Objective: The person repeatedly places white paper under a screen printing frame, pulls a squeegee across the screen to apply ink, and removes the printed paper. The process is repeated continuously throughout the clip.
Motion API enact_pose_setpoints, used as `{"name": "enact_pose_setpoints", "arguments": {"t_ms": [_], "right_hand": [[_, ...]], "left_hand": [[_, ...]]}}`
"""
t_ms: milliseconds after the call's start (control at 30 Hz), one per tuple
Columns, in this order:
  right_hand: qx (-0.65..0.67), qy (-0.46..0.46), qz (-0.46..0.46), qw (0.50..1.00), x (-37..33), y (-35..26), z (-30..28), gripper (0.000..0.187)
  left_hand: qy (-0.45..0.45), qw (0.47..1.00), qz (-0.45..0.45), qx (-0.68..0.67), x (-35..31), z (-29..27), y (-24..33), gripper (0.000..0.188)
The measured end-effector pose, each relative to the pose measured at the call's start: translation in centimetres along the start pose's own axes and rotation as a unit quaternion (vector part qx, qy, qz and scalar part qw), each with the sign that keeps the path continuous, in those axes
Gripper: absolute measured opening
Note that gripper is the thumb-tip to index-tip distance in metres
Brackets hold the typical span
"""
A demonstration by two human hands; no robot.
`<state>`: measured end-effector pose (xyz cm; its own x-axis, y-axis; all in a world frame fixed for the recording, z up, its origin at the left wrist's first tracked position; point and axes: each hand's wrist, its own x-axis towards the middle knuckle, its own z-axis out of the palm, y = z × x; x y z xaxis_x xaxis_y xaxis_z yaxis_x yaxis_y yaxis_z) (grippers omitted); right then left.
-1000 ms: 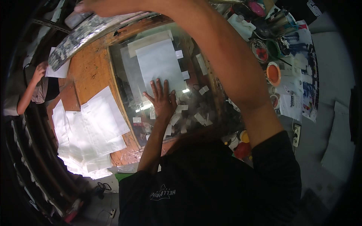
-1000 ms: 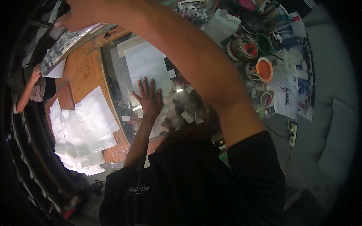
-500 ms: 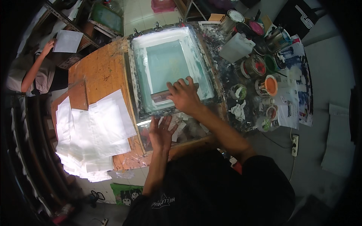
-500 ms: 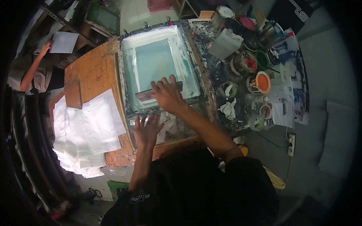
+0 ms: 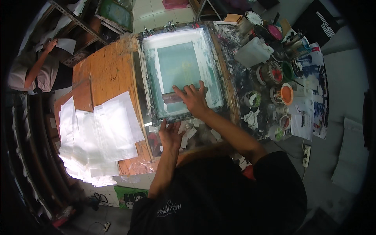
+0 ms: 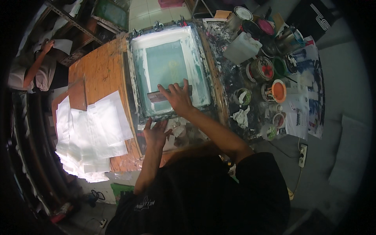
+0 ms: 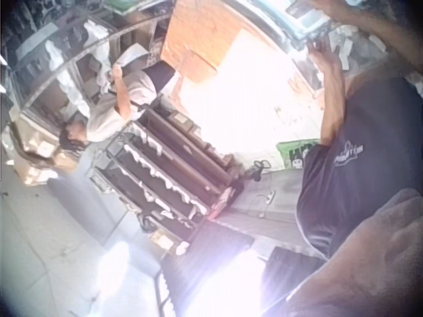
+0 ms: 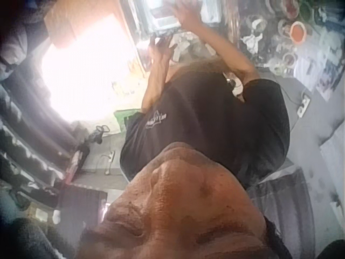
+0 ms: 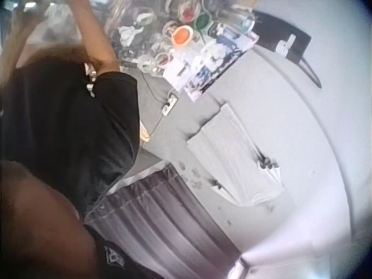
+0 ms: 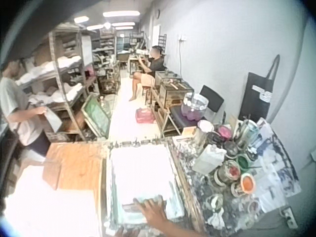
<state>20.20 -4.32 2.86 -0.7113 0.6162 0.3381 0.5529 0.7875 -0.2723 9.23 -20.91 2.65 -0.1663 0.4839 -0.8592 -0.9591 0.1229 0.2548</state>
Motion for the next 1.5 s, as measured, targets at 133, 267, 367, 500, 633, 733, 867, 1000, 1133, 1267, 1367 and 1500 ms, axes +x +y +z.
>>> {"name": "enact_pose_setpoints", "arguments": {"t_ms": [133, 267, 367, 500, 633, 733, 867, 1000, 1133, 1267, 1367, 1500], "right_hand": [[-0.014, -0.002, 0.02, 1.0, 4.2, 2.8, 1.8, 0.06], [-0.064, 0.028, 0.009, 0.997, 11.4, 7.7, 4.1, 0.067], [-0.091, 0.031, 0.021, 0.995, 16.1, 10.8, 4.9, 0.067], [-0.024, -0.09, 0.046, 0.995, 17.6, 11.2, 2.8, 0.063], [0.056, -0.118, 0.018, 0.991, 10.2, 7.2, -0.5, 0.063], [0.078, -0.146, 0.011, 0.986, 3.2, 1.6, -4.9, 0.065], [-0.095, -0.069, -0.05, 0.992, 0.7, -4.1, -10.4, 0.064], [-0.039, 0.047, -0.034, 0.998, 5.3, -4.9, -15.7, 0.062], [-0.044, 0.134, -0.064, 0.988, 13.6, -2.6, -20.0, 0.056], [0.016, 0.05, -0.033, 0.998, 20.0, -1.5, -23.4, 0.052], [0.034, 0.028, -0.062, 0.997, 22.7, -1.1, -26.0, 0.04], [0.067, -0.08, -0.002, 0.995, 24.8, -0.3, -26.7, 0.039]], "left_hand": [[-0.036, 0.999, 0.009, 0.011, 0.6, -1.1, -0.2, 0.069], [-0.014, 1.0, 0.006, 0.011, 0.4, -1.2, -0.2, 0.061], [0.014, 1.0, 0.01, 0.009, -0.1, -0.3, 0.0, 0.054], [0.017, 1.0, 0.006, 0.014, -1.1, 0.6, 0.5, 0.048], [0.007, 1.0, 0.013, 0.017, -2.2, 0.8, 0.6, 0.038], [-0.069, 0.997, 0.024, -0.003, -3.5, 0.6, 1.1, 0.032], [-0.196, 0.98, 0.038, -0.007, -5.9, 1.1, 3.1, 0.023], [-0.294, 0.948, 0.114, 0.046, -8.7, 5.6, 6.6, 0.02], [-0.427, 0.866, 0.254, 0.058, -4.1, 9.7, 11.2, 0.032], [-0.045, 0.784, 0.48, 0.39, 7.4, 15.3, 14.0, 0.032], [0.042, 0.512, 0.609, 0.604, 18.5, 13.8, 14.7, 0.03], [-0.039, 0.492, 0.641, 0.587, 15.9, 14.8, 10.8, 0.022]]}}
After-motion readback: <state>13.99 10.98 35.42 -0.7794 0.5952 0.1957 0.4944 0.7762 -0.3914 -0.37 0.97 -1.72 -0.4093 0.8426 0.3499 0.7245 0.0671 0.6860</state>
